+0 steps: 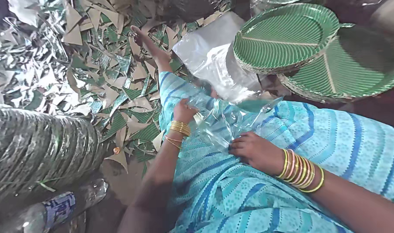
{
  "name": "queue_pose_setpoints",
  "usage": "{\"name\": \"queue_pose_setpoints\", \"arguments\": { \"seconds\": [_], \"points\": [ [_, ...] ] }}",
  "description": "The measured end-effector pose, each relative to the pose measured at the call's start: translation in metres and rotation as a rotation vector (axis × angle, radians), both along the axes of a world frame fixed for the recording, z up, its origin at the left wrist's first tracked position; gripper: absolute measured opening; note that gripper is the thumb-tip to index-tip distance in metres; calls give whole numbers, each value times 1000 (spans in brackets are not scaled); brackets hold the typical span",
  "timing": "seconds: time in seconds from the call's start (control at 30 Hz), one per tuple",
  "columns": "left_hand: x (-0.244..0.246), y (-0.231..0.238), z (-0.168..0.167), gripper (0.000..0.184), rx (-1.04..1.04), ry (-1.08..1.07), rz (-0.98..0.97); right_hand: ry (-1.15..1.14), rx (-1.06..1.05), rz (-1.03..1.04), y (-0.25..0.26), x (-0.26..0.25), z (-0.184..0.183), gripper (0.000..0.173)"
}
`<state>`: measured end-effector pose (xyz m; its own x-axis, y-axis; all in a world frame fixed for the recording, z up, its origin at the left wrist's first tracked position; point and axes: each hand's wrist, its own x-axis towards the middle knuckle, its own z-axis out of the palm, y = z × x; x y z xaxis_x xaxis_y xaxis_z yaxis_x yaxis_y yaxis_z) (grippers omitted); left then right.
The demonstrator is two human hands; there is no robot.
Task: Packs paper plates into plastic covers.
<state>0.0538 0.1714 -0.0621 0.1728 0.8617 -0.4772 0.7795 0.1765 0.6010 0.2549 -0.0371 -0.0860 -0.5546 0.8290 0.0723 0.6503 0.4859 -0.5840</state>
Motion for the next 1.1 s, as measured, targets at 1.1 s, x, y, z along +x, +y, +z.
{"name": "queue_pose_setpoints", "arguments": {
  "seconds": [1.1],
  "points": [
    [-8,0,-5,35,101,-413,-95,359,106,-961,21,71,36,25]
  ]
}}
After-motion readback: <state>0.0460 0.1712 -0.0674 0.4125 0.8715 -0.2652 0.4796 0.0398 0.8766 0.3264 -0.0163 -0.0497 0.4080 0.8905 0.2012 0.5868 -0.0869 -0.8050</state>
